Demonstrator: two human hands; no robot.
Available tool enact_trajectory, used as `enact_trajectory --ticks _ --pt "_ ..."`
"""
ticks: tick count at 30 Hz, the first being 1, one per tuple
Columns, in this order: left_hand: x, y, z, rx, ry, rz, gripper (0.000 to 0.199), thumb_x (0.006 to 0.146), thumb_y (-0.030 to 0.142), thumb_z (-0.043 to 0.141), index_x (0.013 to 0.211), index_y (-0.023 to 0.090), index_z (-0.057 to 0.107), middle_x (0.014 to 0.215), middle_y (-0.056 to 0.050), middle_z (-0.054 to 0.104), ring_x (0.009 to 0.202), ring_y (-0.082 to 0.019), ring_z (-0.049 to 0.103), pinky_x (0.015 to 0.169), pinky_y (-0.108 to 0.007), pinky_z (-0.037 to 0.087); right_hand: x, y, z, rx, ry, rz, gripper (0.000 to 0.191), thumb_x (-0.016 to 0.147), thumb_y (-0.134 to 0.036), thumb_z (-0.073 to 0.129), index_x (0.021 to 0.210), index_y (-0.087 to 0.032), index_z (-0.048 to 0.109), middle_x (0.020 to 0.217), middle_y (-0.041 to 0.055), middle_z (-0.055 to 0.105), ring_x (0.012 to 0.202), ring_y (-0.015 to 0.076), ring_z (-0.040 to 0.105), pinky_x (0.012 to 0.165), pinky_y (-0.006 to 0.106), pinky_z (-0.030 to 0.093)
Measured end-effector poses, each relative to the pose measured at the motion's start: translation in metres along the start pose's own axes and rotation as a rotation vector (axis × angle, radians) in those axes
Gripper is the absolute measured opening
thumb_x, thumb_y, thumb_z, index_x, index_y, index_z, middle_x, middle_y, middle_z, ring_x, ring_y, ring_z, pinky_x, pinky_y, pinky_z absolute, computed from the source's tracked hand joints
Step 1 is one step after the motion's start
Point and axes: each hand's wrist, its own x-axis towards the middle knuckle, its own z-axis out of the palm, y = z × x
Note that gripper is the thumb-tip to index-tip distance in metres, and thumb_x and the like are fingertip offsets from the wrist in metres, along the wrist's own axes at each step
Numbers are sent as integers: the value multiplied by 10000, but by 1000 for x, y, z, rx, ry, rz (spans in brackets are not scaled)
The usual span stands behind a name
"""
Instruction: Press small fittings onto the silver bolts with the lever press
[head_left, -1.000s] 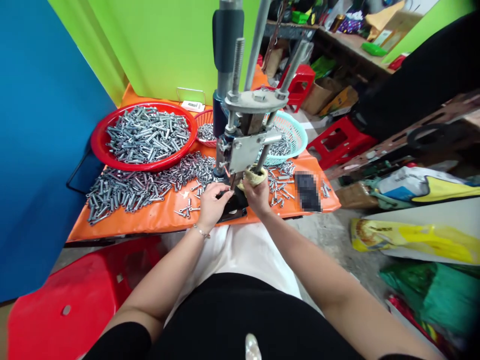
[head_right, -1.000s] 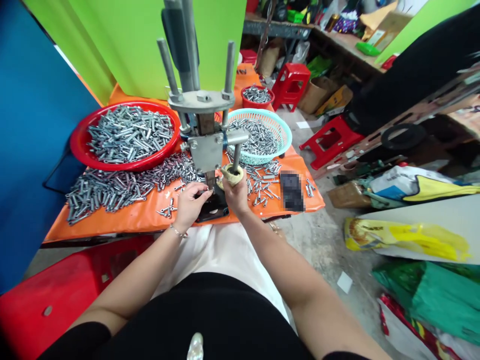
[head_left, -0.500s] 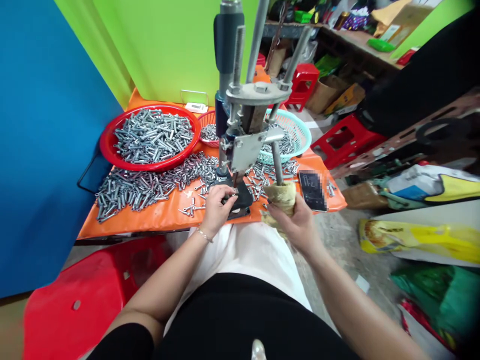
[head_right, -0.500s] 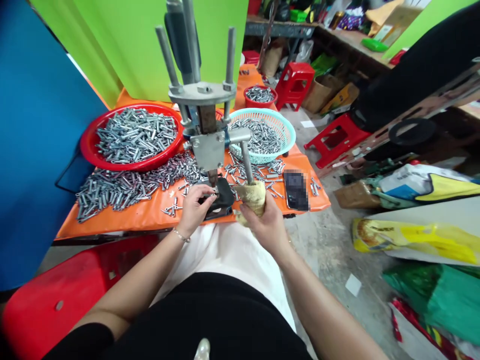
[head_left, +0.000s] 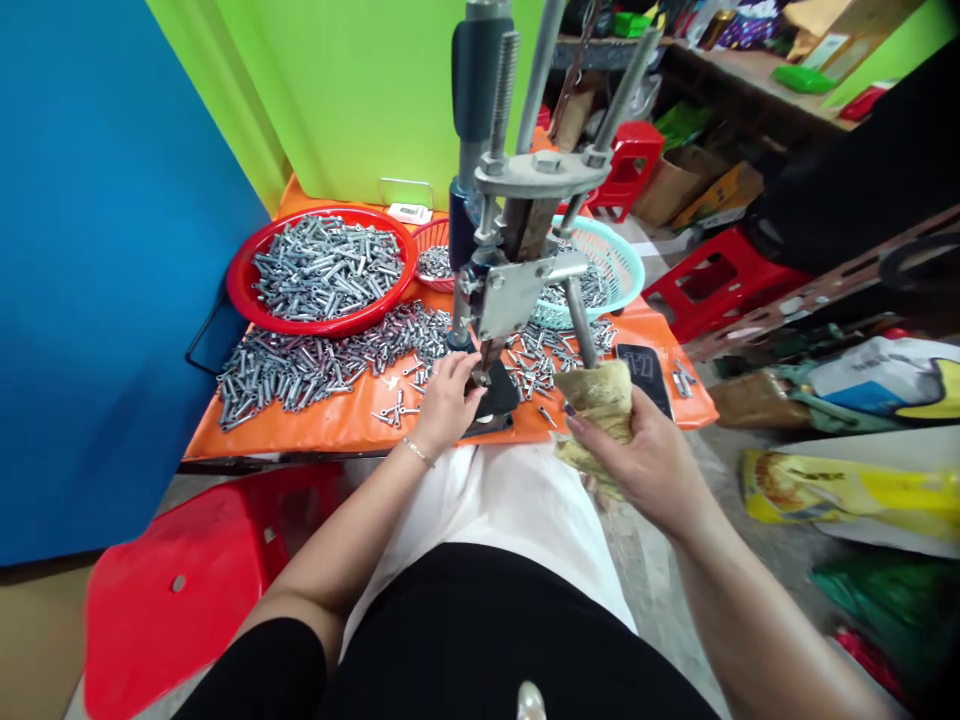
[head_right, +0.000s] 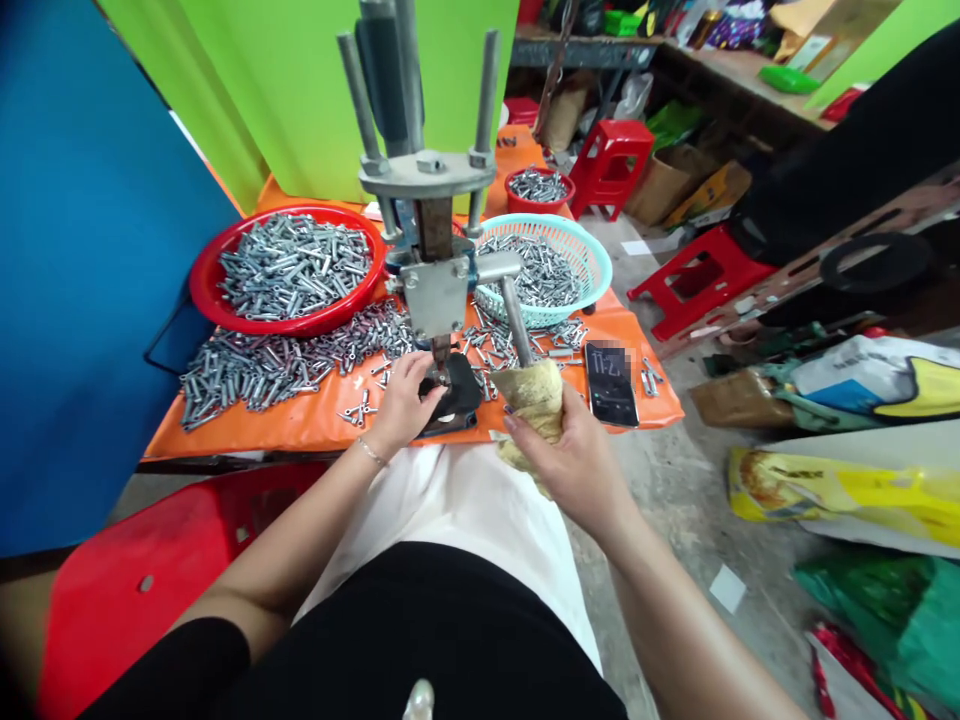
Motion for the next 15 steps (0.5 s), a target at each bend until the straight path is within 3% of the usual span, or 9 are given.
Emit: enact_trajectory --ticks 2,4,6,8,11,13,15 --pt "-1 -2 -21 38 -41 -95 314 894 191 666 1207 196 633 1168 -109 654 1106 -252 606 990 -409 505 2 3 2 -2 6 -16 534 791 -566 715 1136 -171 616 985 98 716 864 242 678 752 348 542" --pt "-3 -11 -44 168 -102 -261 121 895 248 659 1002 192 674 989 -87 684 974 -249 636 903 -375 509 4 6 5 -6 13 -34 519 798 -558 706 1131 -169 618 975 95 711 866 242 671 770 358 540" --pt "-6 -24 -65 335 -212 -465 123 872 307 669 815 198 661 843 -81 683 863 -256 649 809 -349 493 6 9 9 -15 26 -51 511 800 -541 704 1142 -171 617 981 91 706 872 240 664 788 367 537" --pt "-6 -38 -77 433 -353 -614 181 849 326 667 716 207 633 753 -80 678 800 -262 654 724 -328 459 8 11 14 -14 43 -48 509 796 -530 705 1145 -172 614 982 86 700 866 235 658 788 369 534" --pt "-3 -50 -83 408 -481 -702 202 830 272 638 641 213 595 658 -59 654 704 -236 638 645 -305 402 10 12 19 9 51 -12 500 792 -529 708 1130 -173 613 969 79 695 839 222 650 770 365 536" --pt "2 -49 -82 283 -420 -704 191 821 260 638 644 212 587 626 -29 636 636 -198 605 627 -289 392 9 10 18 39 44 4 513 781 -533 723 1128 -171 617 958 76 696 831 217 650 756 355 543" --pt "6 -40 -77 61 -250 -681 153 808 274 657 690 208 587 639 0 627 609 -162 574 621 -268 404 4 3 10 95 14 31 543 759 -535 756 1139 -169 627 949 76 698 816 208 656 722 332 554"
